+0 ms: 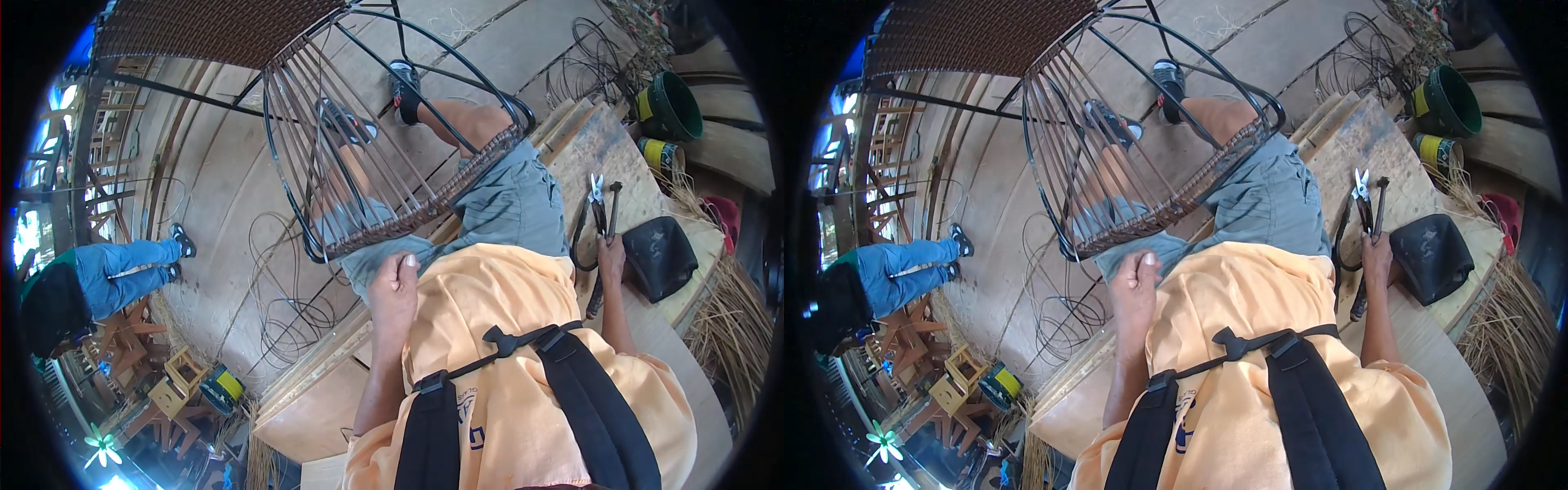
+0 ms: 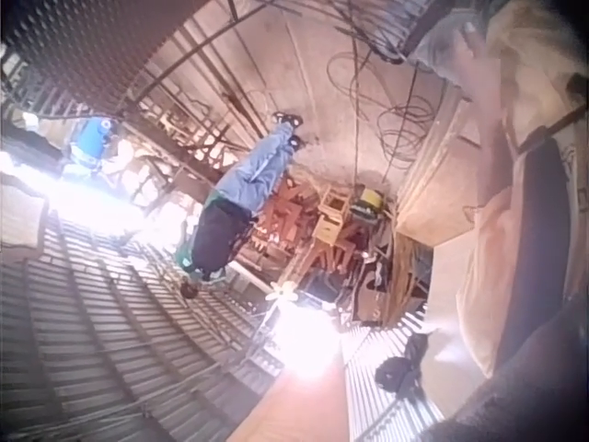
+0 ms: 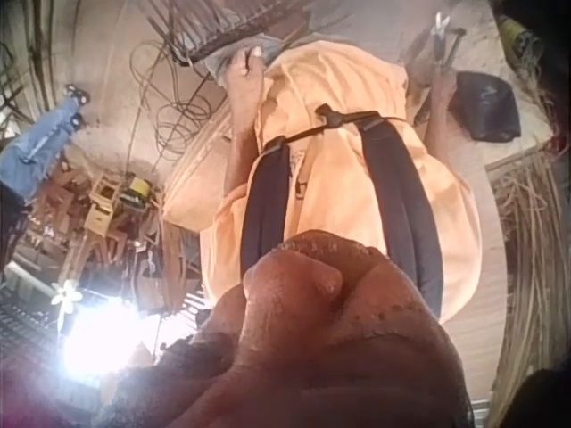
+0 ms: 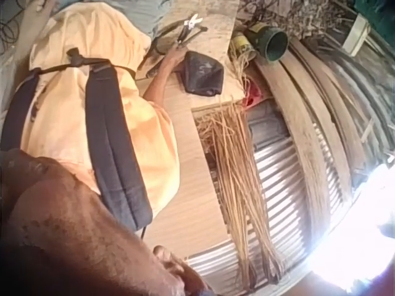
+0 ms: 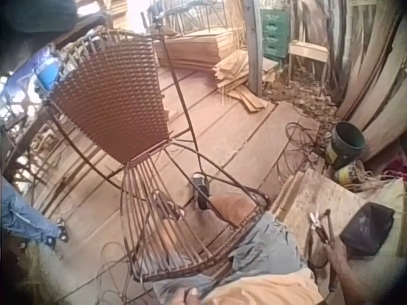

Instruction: Weaving and securing synthetic rattan strips onto a chair frame using pliers and a hammer.

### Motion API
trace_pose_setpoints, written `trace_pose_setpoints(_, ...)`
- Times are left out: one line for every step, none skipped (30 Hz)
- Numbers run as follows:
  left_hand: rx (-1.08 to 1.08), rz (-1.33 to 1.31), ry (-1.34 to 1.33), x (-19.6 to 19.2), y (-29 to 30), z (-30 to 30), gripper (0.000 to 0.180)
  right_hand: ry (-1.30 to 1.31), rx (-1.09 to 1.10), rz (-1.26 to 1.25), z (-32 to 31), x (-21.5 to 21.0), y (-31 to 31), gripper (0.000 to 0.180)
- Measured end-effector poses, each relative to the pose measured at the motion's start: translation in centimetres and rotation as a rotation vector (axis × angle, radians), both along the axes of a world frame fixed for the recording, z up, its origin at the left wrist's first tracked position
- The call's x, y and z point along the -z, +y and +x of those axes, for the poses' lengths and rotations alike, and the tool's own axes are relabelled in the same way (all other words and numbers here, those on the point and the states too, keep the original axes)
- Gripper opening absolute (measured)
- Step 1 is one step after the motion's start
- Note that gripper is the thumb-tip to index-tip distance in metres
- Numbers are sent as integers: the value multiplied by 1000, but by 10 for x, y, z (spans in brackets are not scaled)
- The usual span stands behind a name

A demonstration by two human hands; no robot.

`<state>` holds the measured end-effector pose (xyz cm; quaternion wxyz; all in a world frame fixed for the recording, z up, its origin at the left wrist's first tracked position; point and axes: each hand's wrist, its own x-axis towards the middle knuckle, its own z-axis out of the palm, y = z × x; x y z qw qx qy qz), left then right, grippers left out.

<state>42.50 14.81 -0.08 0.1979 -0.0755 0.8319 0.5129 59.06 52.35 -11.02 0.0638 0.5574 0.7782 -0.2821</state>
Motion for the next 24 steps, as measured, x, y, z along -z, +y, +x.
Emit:
trace_pose_setpoints(6,2,-146,-2,2,1,21,-29,-38,76,0,2,-1,29)
trace_pose_setpoints(-12,94,-215,7,1,3,23,-56,-75,154,-2,4,0,30)
trace_pose_setpoints(-29,185,-280,19,0,4,26,-47,-78,152,-4,12,5,30)
trace_pose_setpoints(-192,346,-462,23,3,1,31,110,-225,355,-6,20,12,30)
trace_pose_setpoints(-258,480,-487,27,4,-2,33,270,-369,560,-10,27,18,31)
trace_pose_setpoints(-326,612,-508,33,4,-5,35,332,-290,344,-31,8,11,31)
trace_pose_setpoints(-379,754,-515,45,-1,-9,38,394,-212,129,-54,-17,2,31)
trace_pose_setpoints(-377,760,-496,51,-1,-13,38,537,-244,123,-67,-22,-2,29)
trace_pose_setpoints(-403,813,-464,56,1,-16,39,606,-260,103,-84,-35,-12,28)
trace_pose_setpoints(-436,867,-435,58,3,-17,41,668,-282,80,-99,-49,-23,26)
trace_pose_setpoints(-436,838,-417,56,9,-19,55,687,-364,9,-109,-54,-24,23)
trace_pose_setpoints(-436,841,-413,58,14,-20,55,727,-410,-43,-122,-61,-32,22)
trace_pose_setpoints(-480,851,-374,58,17,-19,52,764,-455,-99,-136,-72,-46,21)
trace_pose_setpoints(-529,860,-335,59,19,-17,49,766,-468,-214,-149,-87,-62,20)
trace_pose_setpoints(-518,922,-283,66,17,-17,39,765,-478,-328,-160,-99,-78,20)
trace_pose_setpoints(-513,924,-288,70,16,-20,39,813,-505,-376,-167,-100,-86,18)
trace_pose_setpoints(-501,984,-276,73,15,-23,34,860,-532,-425,-172,-98,-93,17)
trace_pose_setpoints(-495,1042,-259,77,13,-24,29,884,-574,-416,-177,-97,-102,15)
trace_pose_setpoints(-511,1029,-243,80,13,-23,24,881,-571,-416,-181,-97,-109,15)
trace_pose_setpoints(-511,1028,-247,84,14,-22,24,888,-619,-480,-184,-98,-117,14)
trace_pose_setpoints(-513,980,-248,84,17,-22,24,895,-666,-544,-187,-98,-124,14)
trace_pose_setpoints(-514,933,-249,83,19,-21,24,894,-663,-543,-187,-98,-130,14)
trace_pose_setpoints(-512,932,-252,82,20,-20,24,844,-697,-597,-186,-97,-136,14)
trace_pose_setpoints(-540,906,-262,79,22,-19,22,793,-731,-650,-185,-97,-140,14)
